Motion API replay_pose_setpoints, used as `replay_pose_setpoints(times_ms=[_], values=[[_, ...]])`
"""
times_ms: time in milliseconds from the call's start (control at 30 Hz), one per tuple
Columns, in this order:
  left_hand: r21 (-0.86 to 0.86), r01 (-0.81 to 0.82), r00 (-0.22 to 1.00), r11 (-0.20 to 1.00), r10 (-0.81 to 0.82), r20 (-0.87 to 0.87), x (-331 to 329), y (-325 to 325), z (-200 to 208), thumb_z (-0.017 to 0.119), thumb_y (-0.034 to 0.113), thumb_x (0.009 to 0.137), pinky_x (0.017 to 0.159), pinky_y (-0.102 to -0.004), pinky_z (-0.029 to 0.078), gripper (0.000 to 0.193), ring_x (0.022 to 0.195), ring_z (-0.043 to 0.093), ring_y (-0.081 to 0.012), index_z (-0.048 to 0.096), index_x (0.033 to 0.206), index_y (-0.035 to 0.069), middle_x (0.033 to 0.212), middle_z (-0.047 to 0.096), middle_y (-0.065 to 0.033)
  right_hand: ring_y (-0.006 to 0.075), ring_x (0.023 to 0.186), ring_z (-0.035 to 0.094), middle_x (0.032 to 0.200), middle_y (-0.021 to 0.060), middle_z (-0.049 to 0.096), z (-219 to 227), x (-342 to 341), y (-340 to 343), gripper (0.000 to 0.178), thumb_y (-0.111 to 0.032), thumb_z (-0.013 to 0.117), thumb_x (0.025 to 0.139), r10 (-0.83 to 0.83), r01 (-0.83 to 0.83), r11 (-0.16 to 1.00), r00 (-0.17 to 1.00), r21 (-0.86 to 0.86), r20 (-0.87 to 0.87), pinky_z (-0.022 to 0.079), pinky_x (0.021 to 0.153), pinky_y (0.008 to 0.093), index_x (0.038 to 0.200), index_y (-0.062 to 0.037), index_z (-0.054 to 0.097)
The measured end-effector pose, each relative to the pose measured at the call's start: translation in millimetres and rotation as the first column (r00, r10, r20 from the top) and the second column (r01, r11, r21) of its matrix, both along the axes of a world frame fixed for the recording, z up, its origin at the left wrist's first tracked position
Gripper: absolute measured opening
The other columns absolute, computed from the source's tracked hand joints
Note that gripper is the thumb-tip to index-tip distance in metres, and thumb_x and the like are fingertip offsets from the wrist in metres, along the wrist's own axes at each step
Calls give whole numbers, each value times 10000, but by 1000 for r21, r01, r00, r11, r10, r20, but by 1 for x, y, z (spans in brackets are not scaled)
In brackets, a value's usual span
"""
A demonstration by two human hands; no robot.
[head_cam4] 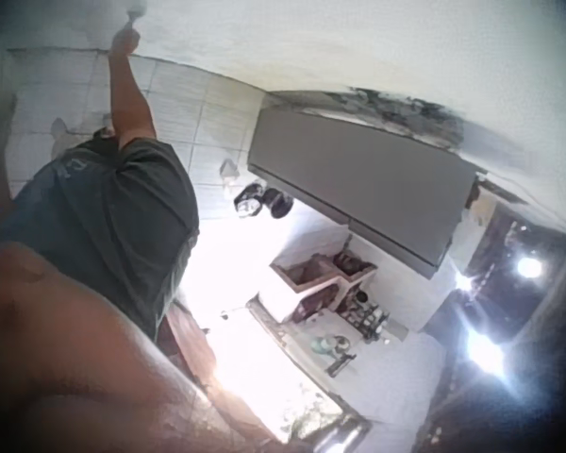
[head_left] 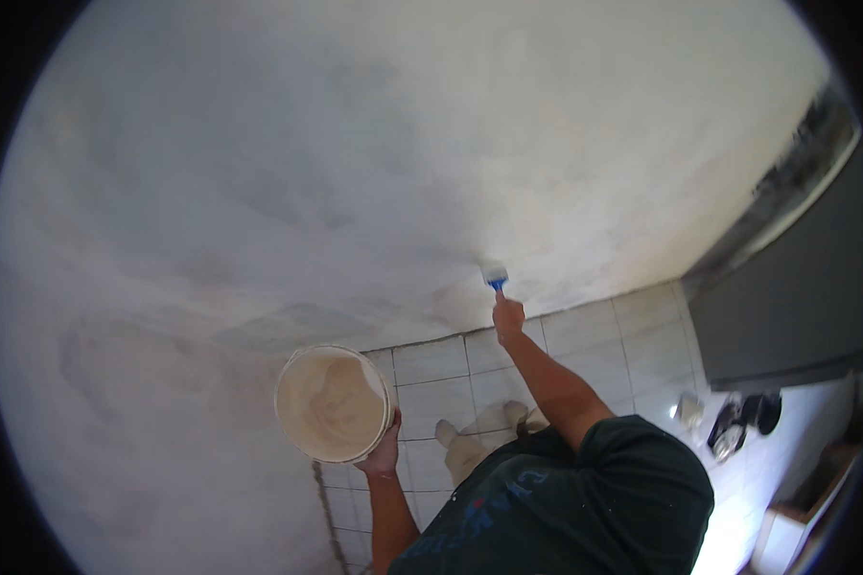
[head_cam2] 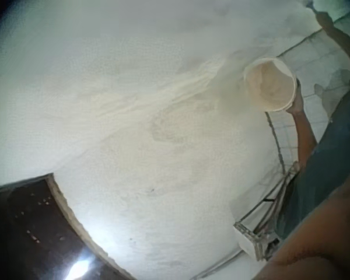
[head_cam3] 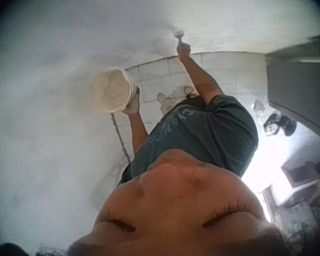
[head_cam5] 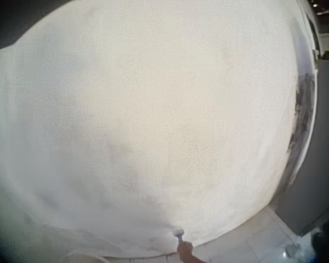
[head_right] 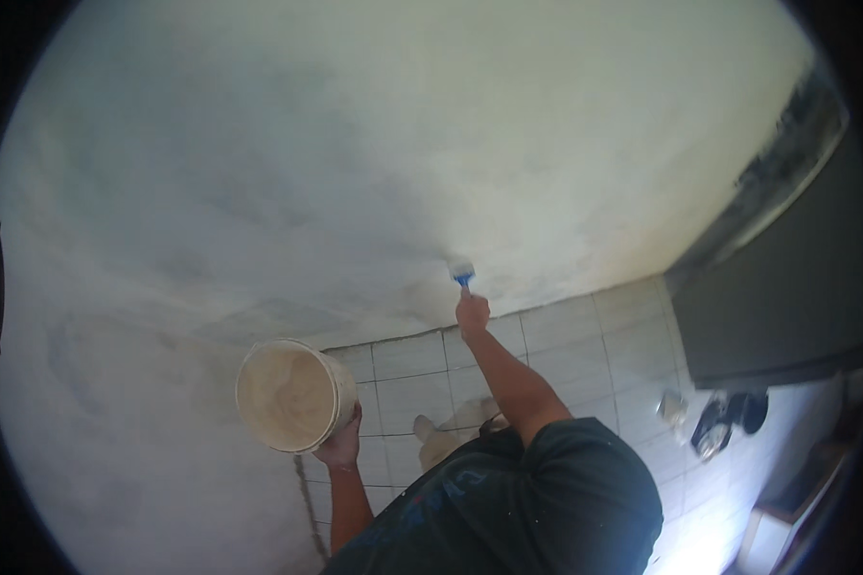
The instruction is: Painting a white wall with a paintbrush and a bucket of paint.
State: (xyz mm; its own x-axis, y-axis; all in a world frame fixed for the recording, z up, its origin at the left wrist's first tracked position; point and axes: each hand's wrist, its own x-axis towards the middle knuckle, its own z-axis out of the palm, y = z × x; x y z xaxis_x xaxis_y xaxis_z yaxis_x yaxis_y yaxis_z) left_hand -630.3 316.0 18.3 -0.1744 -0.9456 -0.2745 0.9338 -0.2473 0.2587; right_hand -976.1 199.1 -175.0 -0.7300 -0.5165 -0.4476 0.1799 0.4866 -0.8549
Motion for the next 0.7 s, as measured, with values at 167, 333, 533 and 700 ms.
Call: replay_pose_setpoints(times_ms=[167, 333, 533, 700], values=[[11, 63, 994, 998, -62, -90, -32, -23, -4, 509, 616, 947, 1118, -675, 283, 715, 1434, 343, -395, 410, 1514, 192, 1577, 384, -110, 349, 744, 684, 756, 181, 699, -40, -62, -3, 421, -330, 583, 973, -306, 303, 952, 931, 43, 202, 533, 721, 422, 893, 68, 695], [29, -69, 995, 997, 70, -67, 2, 6, 0, 480, 627, 953, 1106, -680, 294, 714, 1407, 370, -412, 416, 1508, 183, 1563, 397, -112, 108, 397, 338, 534, -25, 397, 169, 21, -16, 366, -319, 603, 1015, 28, 127, 931, 910, -343, 415, 241, 375, 309, 784, -36, 608], [0, -40, 995, 999, 40, -89, -13, -1, -5, 499, 634, 946, 1111, -670, 299, 727, 1397, 381, -409, 406, 1514, 190, 1563, 393, -107, 97, 555, 383, 573, 6, 439, 268, 17, 23, 403, -319, 558, 1053, 102, -327, 772, 910, -546, -401, 321, 528, 304, 811, -4, 631], [20, -26, 995, 999, 27, -95, -19, -6, 2, 513, 643, 933, 1120, -661, 298, 737, 1413, 367, -405, 415, 1511, 196, 1561, 405, -98, 155, 567, 444, 582, 69, 493, 203, -10, 5, 422, -352, 570, 1030, 24, -179, 874, 945, -452, -327, 381, 573, 352, 818, 7, 639]])
